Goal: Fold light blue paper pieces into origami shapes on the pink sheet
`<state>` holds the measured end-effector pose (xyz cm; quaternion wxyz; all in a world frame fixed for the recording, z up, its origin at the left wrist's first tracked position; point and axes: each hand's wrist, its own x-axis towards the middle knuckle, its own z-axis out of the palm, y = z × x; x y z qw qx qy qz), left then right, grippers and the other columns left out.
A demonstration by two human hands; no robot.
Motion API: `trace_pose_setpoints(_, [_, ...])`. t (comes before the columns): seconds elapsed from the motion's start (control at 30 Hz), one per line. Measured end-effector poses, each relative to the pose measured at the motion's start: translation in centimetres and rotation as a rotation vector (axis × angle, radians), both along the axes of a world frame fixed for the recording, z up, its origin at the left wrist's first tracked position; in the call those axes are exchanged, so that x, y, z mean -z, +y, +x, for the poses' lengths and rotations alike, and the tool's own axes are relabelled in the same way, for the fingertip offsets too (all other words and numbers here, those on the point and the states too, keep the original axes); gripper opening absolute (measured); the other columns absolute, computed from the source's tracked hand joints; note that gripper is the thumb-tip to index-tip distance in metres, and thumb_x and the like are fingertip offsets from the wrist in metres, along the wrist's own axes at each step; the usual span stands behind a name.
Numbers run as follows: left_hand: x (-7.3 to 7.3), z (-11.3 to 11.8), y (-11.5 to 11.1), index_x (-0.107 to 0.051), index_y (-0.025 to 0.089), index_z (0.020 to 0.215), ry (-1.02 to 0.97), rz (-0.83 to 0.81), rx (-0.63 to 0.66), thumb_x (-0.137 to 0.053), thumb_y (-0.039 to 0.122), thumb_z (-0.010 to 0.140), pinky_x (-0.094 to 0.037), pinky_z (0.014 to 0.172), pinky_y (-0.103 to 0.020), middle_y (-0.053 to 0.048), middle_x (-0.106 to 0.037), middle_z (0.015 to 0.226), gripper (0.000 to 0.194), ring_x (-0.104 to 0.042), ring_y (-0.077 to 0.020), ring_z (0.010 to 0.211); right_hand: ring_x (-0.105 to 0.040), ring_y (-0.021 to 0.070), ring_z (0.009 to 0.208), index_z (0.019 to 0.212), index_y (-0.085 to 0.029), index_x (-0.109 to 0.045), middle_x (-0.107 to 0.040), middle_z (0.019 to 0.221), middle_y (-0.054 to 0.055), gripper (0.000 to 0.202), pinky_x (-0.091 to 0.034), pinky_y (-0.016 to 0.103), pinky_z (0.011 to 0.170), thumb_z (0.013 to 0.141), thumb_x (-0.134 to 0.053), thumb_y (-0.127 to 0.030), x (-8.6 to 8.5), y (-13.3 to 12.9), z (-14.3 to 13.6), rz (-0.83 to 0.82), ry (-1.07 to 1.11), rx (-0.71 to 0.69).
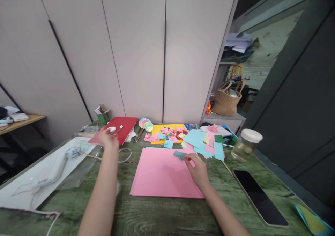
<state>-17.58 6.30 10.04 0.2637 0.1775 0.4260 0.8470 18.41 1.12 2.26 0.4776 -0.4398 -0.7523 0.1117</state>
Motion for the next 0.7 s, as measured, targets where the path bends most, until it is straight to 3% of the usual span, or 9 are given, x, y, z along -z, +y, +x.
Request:
trace_pose_setpoints(0.03, [-0.2,2.1,0.1,-0.046,0.018,0.090,0.029,-0.007,0.100,-0.048,0.018,0.062,-0.030,0.041,-0.014,0.005,-0.045,0.060,0.028,-0.044,-0.0039,0.045,-0.053,0.0176,0.076,0.081,-0.021,-0.058,-0.058,0.078,0.004,0.015,-0.038,0.030,0.070,0.080,-0.043,-0.023,0.0,0.0,0.0,-0.007,0.024,-0.002])
trace_pose_setpoints(0.17, [0.1,11.7,-0.9,-0.047,0.021,0.105,0.582,-0.132,0.907,-0.056,0.026,0.064,-0.042,0.061,-0.023,-0.004,-0.056,0.090,0.043,-0.055,-0.0122,0.074,-0.053,0.0179,0.075,0.081,-0.020,-0.059,-0.058,0.078,0.004,0.015,-0.039,0.030,0.068,0.079,-0.044,-0.023,-0.2,-0.1,0.0,-0.022,0.076,0.002])
trace_pose_setpoints(0.23, [1.0,15.2,-2.2,-0.042,0.023,0.113,0.863,-0.221,1.101,-0.061,0.030,0.061,-0.042,0.064,-0.025,-0.005,-0.055,0.098,0.056,-0.055,-0.0143,0.078,-0.053,0.0175,0.076,0.081,-0.020,-0.058,-0.058,0.079,0.004,0.015,-0.040,0.030,0.069,0.080,-0.043,-0.023,-0.4,-0.3,0.0,-0.023,0.099,0.000])
trace_pose_setpoints(0.3, [2.0,17.4,-3.1,-0.041,0.021,0.115,1.059,-0.281,1.122,-0.064,0.032,0.058,-0.041,0.064,-0.025,-0.006,-0.056,0.094,0.062,-0.054,-0.0153,0.078,-0.053,0.0173,0.077,0.081,-0.020,-0.058,-0.058,0.080,0.005,0.016,-0.040,0.029,0.069,0.080,-0.043,-0.022,-0.6,-0.5,0.0,-0.015,0.119,-0.011])
trace_pose_setpoints(0.4, [3.0,18.6,-3.5,-0.050,0.017,0.102,1.176,-0.299,1.072,-0.060,0.033,0.061,-0.038,0.055,-0.022,-0.002,-0.056,0.074,0.044,-0.053,-0.0135,0.067,-0.052,0.0173,0.077,0.081,-0.020,-0.059,-0.057,0.078,0.005,0.016,-0.041,0.029,0.069,0.080,-0.043,-0.023,-0.9,-0.7,0.0,-0.004,0.135,-0.025])
trace_pose_setpoints(0.47, [3.1,18.8,-3.4,-0.055,0.014,0.082,1.198,-0.328,1.115,-0.059,0.036,0.062,-0.034,0.048,-0.020,0.001,-0.051,0.061,0.029,-0.050,-0.0114,0.056,-0.053,0.0174,0.076,0.081,-0.020,-0.059,-0.057,0.077,0.005,0.015,-0.042,0.030,0.068,0.080,-0.044,-0.025,-1.1,-0.8,0.0,0.007,0.142,-0.027])
trace_pose_setpoints(0.53, [2.9,18.7,-3.2,-0.053,0.014,0.067,1.207,-0.349,1.176,-0.059,0.039,0.061,-0.032,0.045,-0.020,0.003,-0.047,0.055,0.027,-0.047,-0.0100,0.051,-0.053,0.0173,0.075,0.081,-0.020,-0.059,-0.057,0.076,0.005,0.014,-0.042,0.030,0.067,0.079,-0.045,-0.024,-1.1,-0.8,0.0,0.030,0.147,-0.028])
trace_pose_setpoints(0.7, [3.0,18.4,-3.0,-0.051,0.014,0.060,1.226,-0.338,1.170,-0.057,0.039,0.062,-0.028,0.046,-0.019,0.004,-0.045,0.053,0.026,-0.041,-0.0076,0.050,-0.052,0.0168,0.079,0.083,-0.021,-0.058,-0.058,0.080,0.004,0.011,-0.041,0.032,0.073,0.078,-0.049,-0.019,-0.5,-1.1,0.0,0.102,0.113,-0.030])
